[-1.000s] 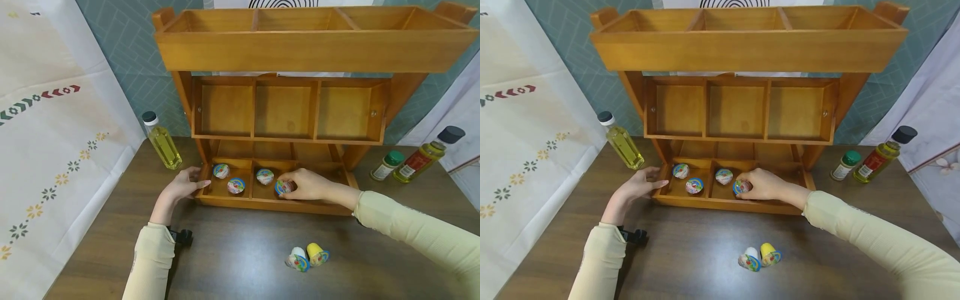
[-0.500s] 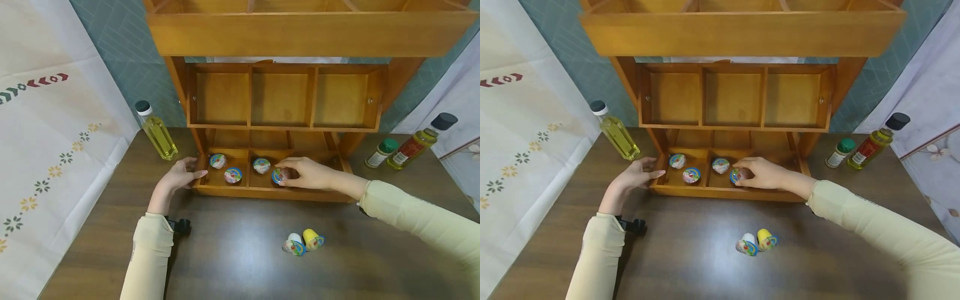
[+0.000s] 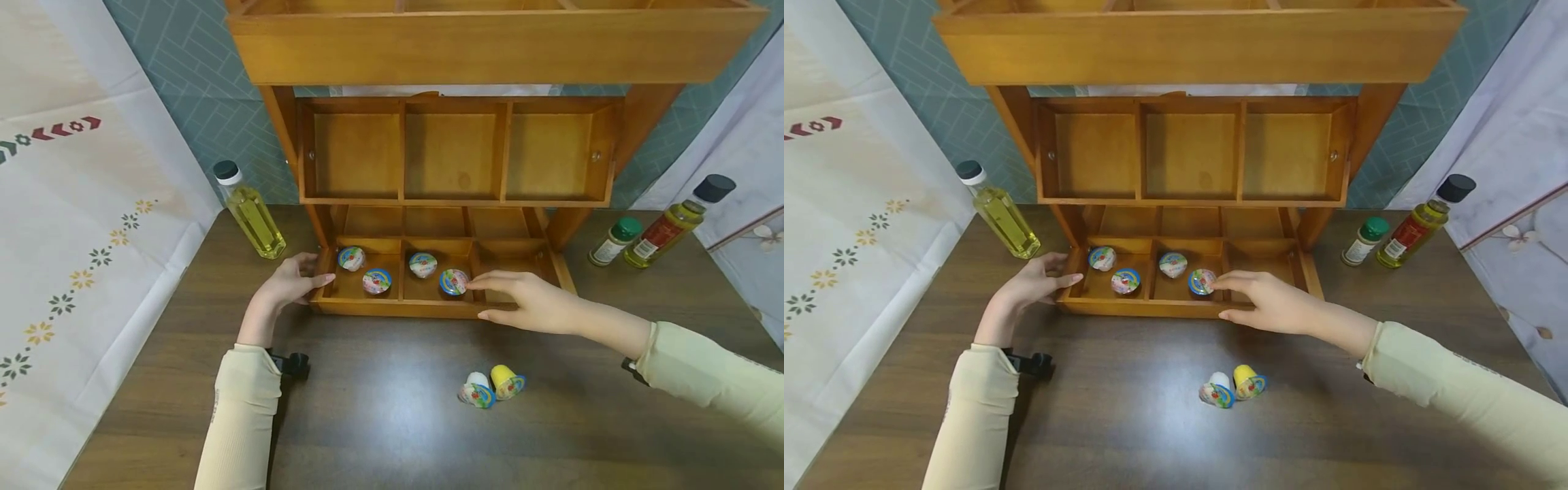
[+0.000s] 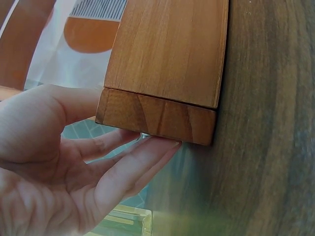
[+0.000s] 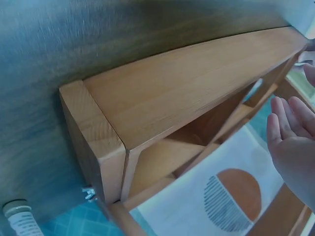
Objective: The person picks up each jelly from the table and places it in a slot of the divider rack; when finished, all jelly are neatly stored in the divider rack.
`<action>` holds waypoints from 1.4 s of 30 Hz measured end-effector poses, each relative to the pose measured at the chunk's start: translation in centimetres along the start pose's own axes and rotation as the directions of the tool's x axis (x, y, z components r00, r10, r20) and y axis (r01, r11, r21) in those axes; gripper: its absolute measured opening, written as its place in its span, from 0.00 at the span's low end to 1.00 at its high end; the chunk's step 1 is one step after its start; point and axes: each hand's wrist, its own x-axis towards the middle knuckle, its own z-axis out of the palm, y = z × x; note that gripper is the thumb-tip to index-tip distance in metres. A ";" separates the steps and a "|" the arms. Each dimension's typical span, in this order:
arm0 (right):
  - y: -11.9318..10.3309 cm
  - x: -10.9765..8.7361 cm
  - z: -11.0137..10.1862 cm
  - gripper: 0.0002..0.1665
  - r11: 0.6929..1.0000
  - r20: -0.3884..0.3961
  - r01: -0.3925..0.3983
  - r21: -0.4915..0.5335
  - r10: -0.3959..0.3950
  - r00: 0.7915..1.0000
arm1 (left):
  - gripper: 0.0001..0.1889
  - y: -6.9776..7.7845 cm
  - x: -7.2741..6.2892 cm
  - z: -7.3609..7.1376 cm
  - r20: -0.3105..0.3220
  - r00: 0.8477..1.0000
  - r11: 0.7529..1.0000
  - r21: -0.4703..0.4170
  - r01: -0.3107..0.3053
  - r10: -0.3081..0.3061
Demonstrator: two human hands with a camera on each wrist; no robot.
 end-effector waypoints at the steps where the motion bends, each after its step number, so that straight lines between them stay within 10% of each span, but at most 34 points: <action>1: -0.2 -0.4 0.0 0.27 1.000 -0.007 0.001 -0.001 -0.001 1.000 | 0.38 0.0 0.0 0.0 0.000 1.000 1.000 -0.001 0.001 -0.001; 23: -4.6 -6.1 4.1 0.38 0.961 0.038 0.265 -0.082 -0.262 0.964 | 0.38 0.1 -0.1 -0.2 0.000 1.000 1.000 0.023 0.009 -0.009; 36: -4.8 -6.4 6.0 0.40 0.949 0.070 0.300 -0.099 -0.294 0.953 | 0.39 0.2 0.1 0.1 0.001 1.000 1.000 0.027 0.004 -0.004; 42: -4.8 -5.7 6.7 0.41 0.889 0.050 0.394 -0.232 -0.394 0.918 | 0.39 0.2 0.0 0.0 0.001 1.000 1.000 0.024 0.012 -0.012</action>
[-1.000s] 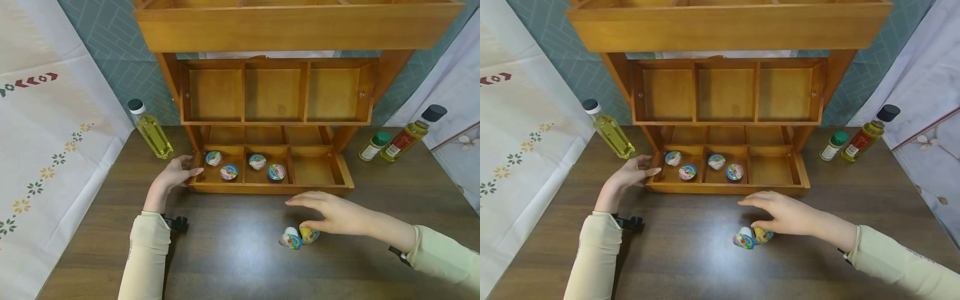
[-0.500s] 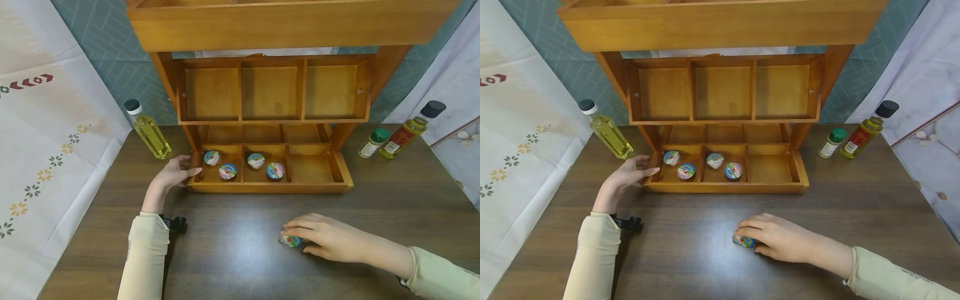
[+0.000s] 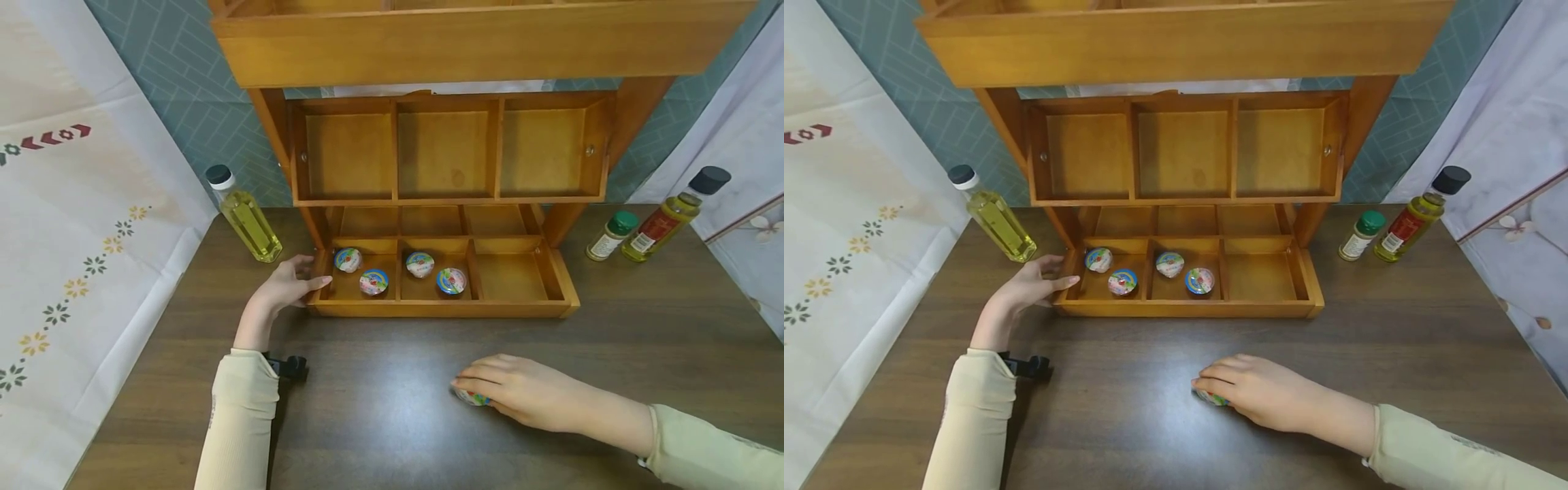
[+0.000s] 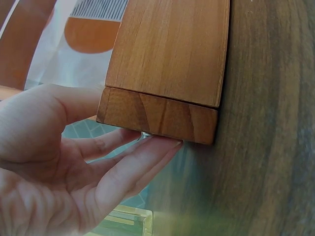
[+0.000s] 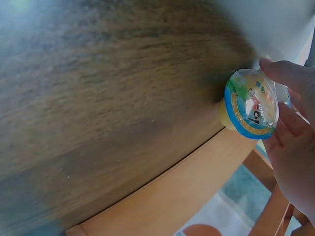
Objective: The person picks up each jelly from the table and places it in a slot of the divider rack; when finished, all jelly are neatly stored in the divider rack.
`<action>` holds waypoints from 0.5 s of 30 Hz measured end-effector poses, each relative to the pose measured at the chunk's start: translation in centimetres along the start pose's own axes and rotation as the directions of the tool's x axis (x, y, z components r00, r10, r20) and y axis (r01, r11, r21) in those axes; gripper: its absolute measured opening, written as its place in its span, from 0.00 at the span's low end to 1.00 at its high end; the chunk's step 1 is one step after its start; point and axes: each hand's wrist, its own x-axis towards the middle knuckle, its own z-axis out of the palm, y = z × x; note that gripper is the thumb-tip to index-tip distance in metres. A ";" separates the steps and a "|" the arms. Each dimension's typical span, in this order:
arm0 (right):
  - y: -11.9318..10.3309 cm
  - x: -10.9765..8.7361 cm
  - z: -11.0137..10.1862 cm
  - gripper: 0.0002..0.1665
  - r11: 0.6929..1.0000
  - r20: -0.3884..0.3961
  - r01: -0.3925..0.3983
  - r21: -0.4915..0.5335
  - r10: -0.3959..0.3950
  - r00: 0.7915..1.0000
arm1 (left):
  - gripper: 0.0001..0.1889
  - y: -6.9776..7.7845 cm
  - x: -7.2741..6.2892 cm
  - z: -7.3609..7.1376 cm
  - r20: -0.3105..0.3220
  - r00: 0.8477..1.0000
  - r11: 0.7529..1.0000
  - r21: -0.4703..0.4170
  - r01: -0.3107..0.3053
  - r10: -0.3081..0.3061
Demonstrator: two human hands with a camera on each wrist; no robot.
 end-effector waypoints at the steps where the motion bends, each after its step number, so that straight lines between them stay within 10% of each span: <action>1: 0.0 0.1 0.1 0.41 1.000 -0.005 0.011 -0.019 -0.011 1.000 | 0.39 0.0 0.0 0.0 0.001 1.000 1.000 0.002 -0.003 0.003; 15: 0.0 0.7 0.8 0.39 0.999 0.011 0.012 -0.046 -0.012 1.000 | 0.39 0.1 -0.1 0.0 0.002 1.000 1.000 -0.003 -0.002 0.002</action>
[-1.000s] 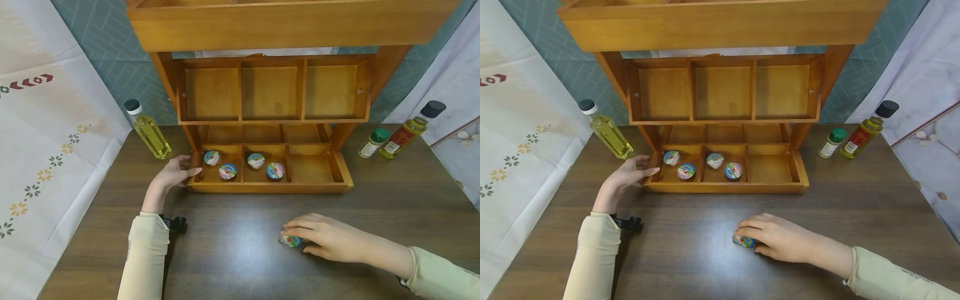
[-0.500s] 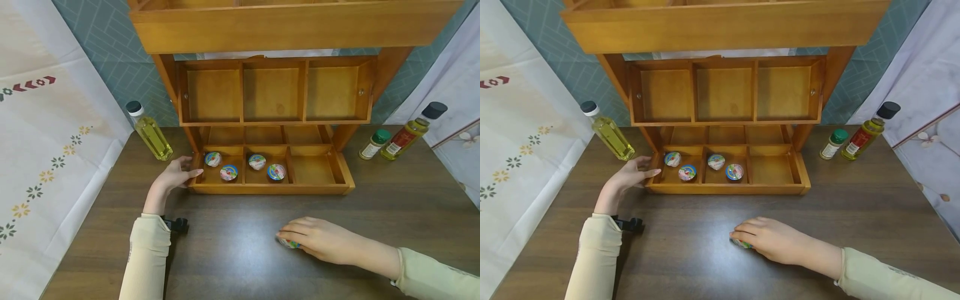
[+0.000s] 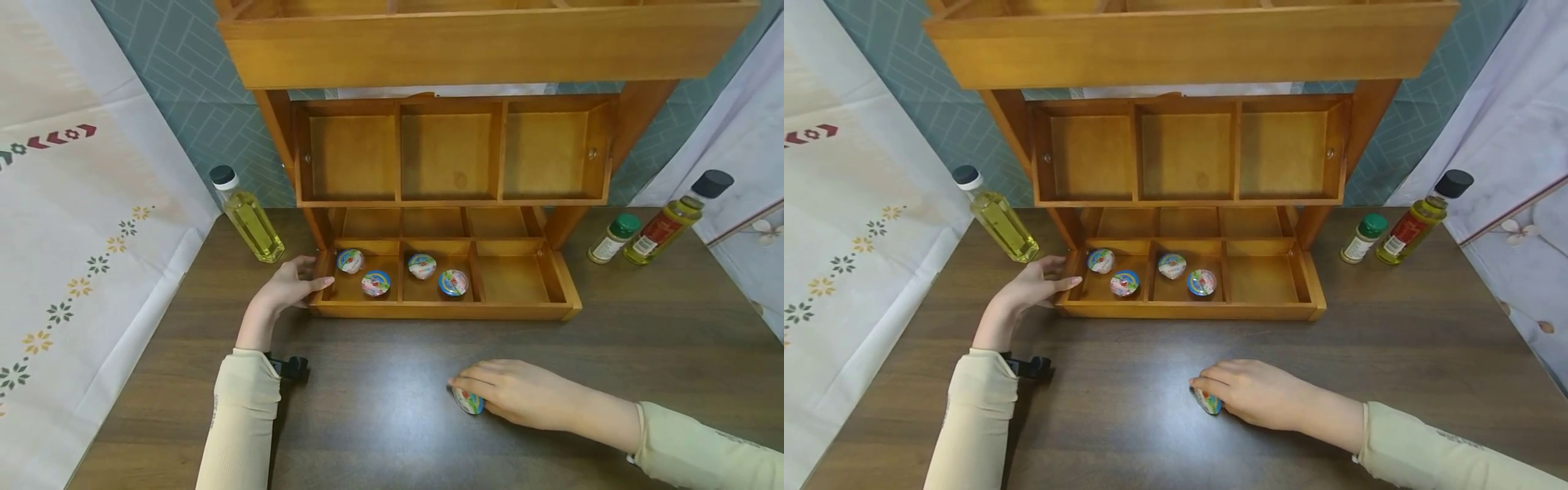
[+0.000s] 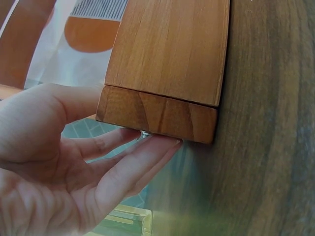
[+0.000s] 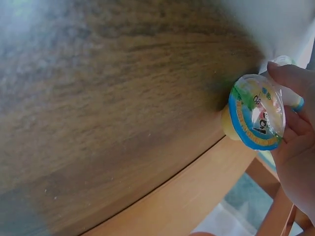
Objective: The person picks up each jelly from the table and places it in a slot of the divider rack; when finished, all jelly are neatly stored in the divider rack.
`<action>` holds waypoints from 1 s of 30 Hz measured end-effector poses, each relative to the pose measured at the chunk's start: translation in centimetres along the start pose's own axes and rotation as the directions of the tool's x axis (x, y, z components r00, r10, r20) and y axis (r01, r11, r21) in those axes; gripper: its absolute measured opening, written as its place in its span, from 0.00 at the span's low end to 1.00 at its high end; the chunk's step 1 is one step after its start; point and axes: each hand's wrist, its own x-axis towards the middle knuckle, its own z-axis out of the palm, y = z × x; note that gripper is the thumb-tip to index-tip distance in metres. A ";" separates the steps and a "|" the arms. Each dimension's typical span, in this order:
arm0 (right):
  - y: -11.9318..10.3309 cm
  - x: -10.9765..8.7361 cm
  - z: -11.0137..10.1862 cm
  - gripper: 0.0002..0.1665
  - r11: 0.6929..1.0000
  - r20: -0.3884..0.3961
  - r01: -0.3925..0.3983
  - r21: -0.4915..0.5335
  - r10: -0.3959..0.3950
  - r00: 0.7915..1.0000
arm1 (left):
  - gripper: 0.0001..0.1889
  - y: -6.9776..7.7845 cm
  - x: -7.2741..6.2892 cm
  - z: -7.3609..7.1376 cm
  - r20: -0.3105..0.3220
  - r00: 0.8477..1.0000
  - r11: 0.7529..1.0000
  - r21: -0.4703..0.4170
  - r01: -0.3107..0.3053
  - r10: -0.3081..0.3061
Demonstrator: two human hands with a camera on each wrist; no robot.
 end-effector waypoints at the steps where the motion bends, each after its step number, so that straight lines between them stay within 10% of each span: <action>1: 0.0 0.0 0.0 0.38 1.000 -0.008 -0.004 0.025 0.004 1.000 | 0.38 0.0 0.0 0.0 0.000 1.000 1.000 -0.002 0.001 -0.001; 20: -0.4 0.0 -2.3 0.38 0.809 0.097 -0.292 0.509 0.283 0.954 | 0.39 0.2 0.0 0.1 -0.001 1.000 1.000 -0.008 -0.002 0.002; 30: 0.9 -0.1 -3.7 0.37 0.830 -0.019 -0.294 0.474 0.344 0.939 | 0.39 0.1 -0.1 0.0 -0.003 1.000 1.000 -0.017 0.000 0.000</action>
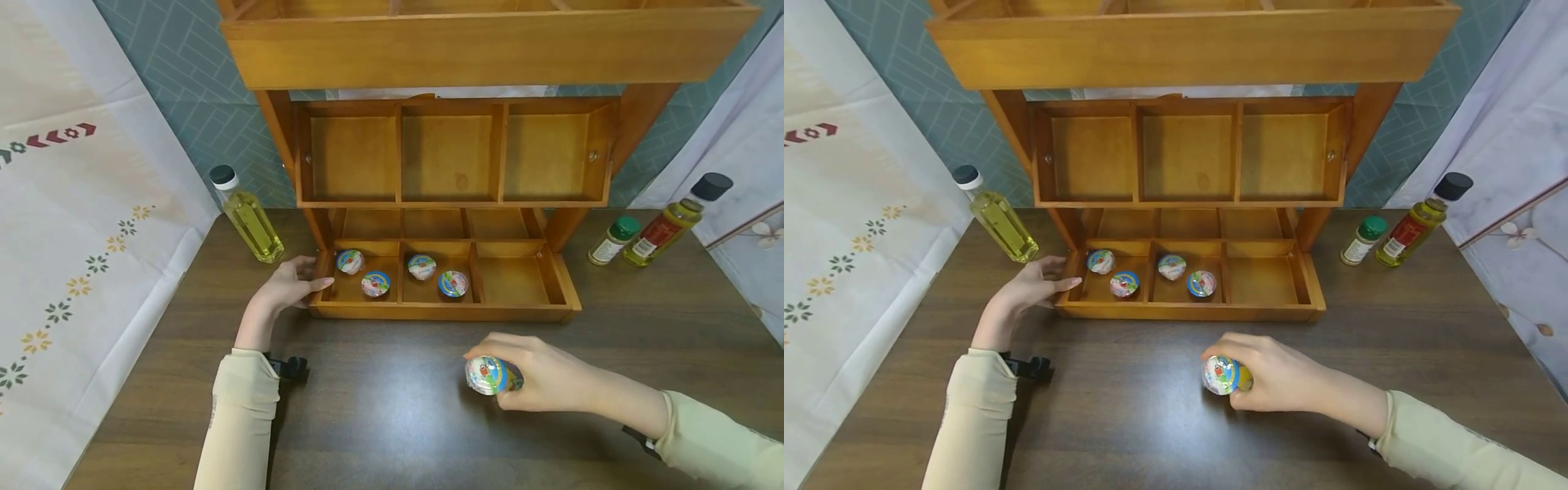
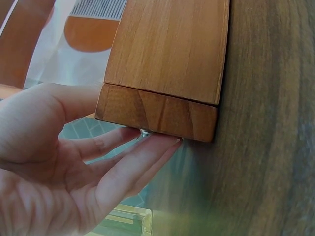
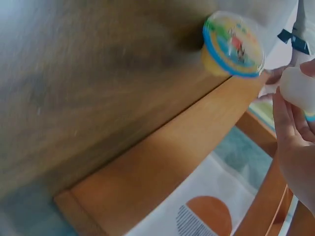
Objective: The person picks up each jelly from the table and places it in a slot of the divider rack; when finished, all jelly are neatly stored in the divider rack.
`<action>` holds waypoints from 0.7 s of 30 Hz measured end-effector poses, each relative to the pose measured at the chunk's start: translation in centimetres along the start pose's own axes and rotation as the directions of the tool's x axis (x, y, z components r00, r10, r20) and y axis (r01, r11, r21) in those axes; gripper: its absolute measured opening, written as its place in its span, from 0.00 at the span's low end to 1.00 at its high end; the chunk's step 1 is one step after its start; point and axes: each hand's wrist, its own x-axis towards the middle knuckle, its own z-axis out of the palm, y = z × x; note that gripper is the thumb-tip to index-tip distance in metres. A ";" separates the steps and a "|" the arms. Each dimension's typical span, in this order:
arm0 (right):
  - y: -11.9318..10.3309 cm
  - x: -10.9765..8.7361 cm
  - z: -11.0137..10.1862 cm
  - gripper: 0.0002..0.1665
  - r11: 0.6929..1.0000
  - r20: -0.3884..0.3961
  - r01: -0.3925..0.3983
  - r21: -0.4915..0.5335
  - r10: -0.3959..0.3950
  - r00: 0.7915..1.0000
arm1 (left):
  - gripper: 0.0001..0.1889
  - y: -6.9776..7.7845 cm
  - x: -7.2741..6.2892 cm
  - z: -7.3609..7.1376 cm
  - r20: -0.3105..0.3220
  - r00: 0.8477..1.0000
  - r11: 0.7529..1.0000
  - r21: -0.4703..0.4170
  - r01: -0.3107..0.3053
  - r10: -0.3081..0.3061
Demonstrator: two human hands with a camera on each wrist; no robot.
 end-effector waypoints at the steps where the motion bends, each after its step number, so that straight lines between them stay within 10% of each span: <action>1: 0.1 0.2 -0.3 0.37 1.000 -0.004 -0.010 -0.013 0.010 1.000 | 0.39 0.0 0.0 -0.1 -0.003 1.000 1.000 -0.003 0.000 0.000; 21: 6.9 3.6 -4.8 0.31 0.955 -0.325 -0.222 -0.197 0.149 0.934 | 0.38 -0.2 0.1 0.0 -0.006 1.000 1.000 -0.031 -0.006 0.006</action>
